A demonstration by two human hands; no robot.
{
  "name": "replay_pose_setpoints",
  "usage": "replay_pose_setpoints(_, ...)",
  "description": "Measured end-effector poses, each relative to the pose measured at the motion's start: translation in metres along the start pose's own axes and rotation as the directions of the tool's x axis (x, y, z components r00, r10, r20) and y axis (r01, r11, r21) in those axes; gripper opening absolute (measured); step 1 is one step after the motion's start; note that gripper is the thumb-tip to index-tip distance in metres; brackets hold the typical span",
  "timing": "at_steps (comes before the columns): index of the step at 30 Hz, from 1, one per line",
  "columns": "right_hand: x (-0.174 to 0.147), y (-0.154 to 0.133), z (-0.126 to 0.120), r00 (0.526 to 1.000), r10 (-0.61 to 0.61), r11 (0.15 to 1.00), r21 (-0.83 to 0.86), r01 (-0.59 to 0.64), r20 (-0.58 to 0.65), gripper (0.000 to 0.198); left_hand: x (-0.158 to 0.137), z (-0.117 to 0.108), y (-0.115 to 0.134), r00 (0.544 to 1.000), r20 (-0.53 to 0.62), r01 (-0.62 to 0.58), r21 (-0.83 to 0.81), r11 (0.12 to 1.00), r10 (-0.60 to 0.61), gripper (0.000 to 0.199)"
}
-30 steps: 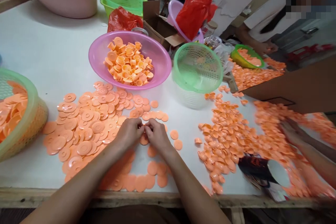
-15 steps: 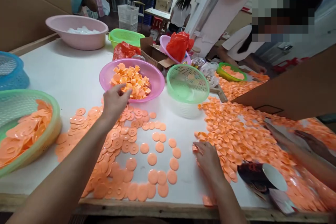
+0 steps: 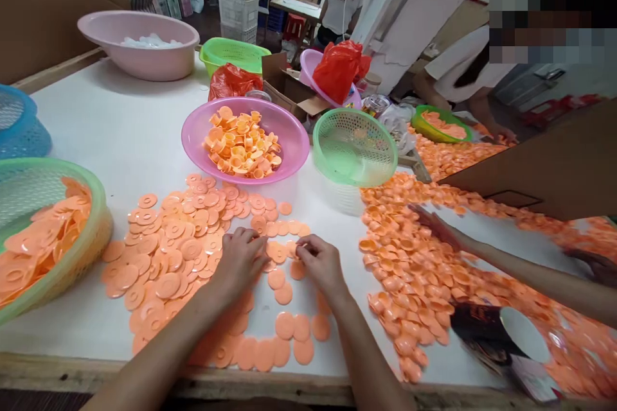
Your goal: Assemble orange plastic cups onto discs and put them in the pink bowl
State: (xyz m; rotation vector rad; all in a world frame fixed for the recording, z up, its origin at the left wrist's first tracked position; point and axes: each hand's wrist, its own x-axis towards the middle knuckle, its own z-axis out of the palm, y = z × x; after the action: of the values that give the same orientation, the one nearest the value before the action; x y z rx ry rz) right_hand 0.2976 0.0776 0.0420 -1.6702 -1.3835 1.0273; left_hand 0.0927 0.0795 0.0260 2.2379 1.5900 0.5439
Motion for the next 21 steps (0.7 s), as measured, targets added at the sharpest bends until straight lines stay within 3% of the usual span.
replay_pose_setpoints(3,0.006,-0.005,0.015,1.000,-0.009,0.998,-0.061,0.010,0.020,0.011,0.000,-0.004,0.000,0.999,0.006,0.032,-0.020,0.999,-0.032,0.014)
replay_pose_setpoints(7,0.010,-0.002,0.012,0.997,0.059,0.993,-0.101,-0.064,-0.048,0.011,-0.003,-0.011,-0.003,0.994,-0.028,0.106,0.038,0.994,-0.105,0.017)
replay_pose_setpoints(10,0.006,0.003,0.007,0.988,0.138,0.989,-0.054,-0.141,-0.067,0.015,0.001,-0.008,0.003,1.000,-0.013,-0.007,0.000,1.000,0.007,0.021)
replay_pose_setpoints(13,-0.005,0.010,0.005,0.986,0.169,0.986,-0.016,-0.169,0.003,0.014,0.006,-0.001,0.011,0.986,0.061,-0.155,-0.033,0.987,0.157,0.023)
replay_pose_setpoints(18,-0.019,0.024,0.001,0.983,0.177,0.984,-0.029,-0.176,0.040,0.011,0.002,0.000,0.007,0.998,0.013,-0.070,0.038,0.997,0.069,0.022)
replay_pose_setpoints(21,-0.017,0.024,0.001,0.982,0.183,0.983,-0.008,-0.183,0.040,0.011,0.001,0.002,0.008,0.996,-0.013,-0.090,0.024,0.996,0.090,0.019)
